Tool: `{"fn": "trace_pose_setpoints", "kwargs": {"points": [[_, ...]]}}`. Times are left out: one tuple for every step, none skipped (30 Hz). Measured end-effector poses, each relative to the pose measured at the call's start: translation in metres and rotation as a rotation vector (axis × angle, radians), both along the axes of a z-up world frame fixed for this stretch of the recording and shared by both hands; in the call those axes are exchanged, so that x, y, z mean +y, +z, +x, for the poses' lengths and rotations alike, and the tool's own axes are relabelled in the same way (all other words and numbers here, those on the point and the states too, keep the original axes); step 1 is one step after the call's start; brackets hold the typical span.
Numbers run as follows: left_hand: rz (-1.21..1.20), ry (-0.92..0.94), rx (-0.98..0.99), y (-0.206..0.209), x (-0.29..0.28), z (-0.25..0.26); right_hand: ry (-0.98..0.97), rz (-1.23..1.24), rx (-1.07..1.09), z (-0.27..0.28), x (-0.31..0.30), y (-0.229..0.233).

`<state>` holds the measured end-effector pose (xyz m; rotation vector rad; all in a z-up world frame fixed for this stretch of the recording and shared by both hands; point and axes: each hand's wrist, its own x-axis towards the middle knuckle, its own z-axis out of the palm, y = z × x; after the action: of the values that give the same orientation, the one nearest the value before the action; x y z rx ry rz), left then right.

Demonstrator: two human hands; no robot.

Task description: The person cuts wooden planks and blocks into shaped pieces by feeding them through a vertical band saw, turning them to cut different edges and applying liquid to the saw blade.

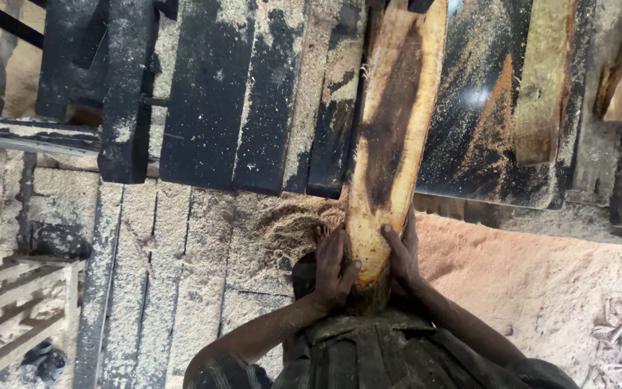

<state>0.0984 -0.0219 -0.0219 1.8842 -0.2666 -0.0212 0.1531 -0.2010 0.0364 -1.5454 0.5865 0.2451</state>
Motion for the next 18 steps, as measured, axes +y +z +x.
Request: {"fn": "trace_pose_setpoints", "kwargs": {"points": [[0.010,0.005,-0.008,0.000,-0.001,0.005,0.011,-0.002,-0.050,0.005,0.000,0.001],[0.019,0.009,-0.017,0.000,-0.003,0.010,0.022,-0.005,-0.100,0.010,-0.001,0.001],[0.018,0.010,-0.018,-0.001,-0.004,0.017,0.023,-0.006,-0.101,0.016,-0.002,0.000],[0.033,0.011,-0.053,-0.001,-0.005,0.022,0.024,0.001,-0.144,0.020,-0.004,-0.001],[0.047,0.013,-0.087,-0.001,-0.007,0.027,0.026,0.009,-0.188,0.024,-0.005,-0.002],[0.046,0.017,-0.090,-0.001,-0.009,0.033,0.030,0.007,-0.190,0.030,-0.006,-0.003],[0.072,0.012,-0.086,-0.001,-0.011,0.038,0.041,0.011,-0.231,0.034,-0.008,-0.004],[0.099,0.007,-0.081,0.000,-0.013,0.042,0.053,0.016,-0.269,0.038,-0.009,-0.004],[0.098,0.011,-0.080,0.000,-0.014,0.047,0.057,0.015,-0.269,0.043,-0.011,-0.005],[0.115,0.012,-0.114,0.000,-0.015,0.052,0.060,-0.008,-0.291,0.047,-0.013,-0.006],[0.133,0.012,-0.148,0.001,-0.016,0.057,0.063,-0.031,-0.313,0.051,-0.014,-0.007],[0.136,0.016,-0.147,0.002,-0.016,0.062,0.067,-0.028,-0.313,0.056,-0.015,-0.008],[0.155,0.017,-0.141,0.003,-0.017,0.066,0.053,-0.040,-0.287,0.060,-0.016,-0.010],[0.173,0.018,-0.139,0.004,-0.018,0.073,0.040,-0.053,-0.264,0.066,-0.017,-0.011],[0.174,0.021,-0.141,0.005,-0.020,0.080,0.043,-0.051,-0.267,0.072,-0.018,-0.012],[0.185,0.019,-0.132,0.006,-0.021,0.086,0.045,-0.073,-0.278,0.078,-0.020,-0.013],[0.197,0.018,-0.122,0.007,-0.022,0.091,0.046,-0.095,-0.289,0.083,-0.020,-0.013],[0.196,0.017,-0.128,0.008,-0.023,0.097,0.045,-0.096,-0.295,0.088,-0.021,-0.013]]}}
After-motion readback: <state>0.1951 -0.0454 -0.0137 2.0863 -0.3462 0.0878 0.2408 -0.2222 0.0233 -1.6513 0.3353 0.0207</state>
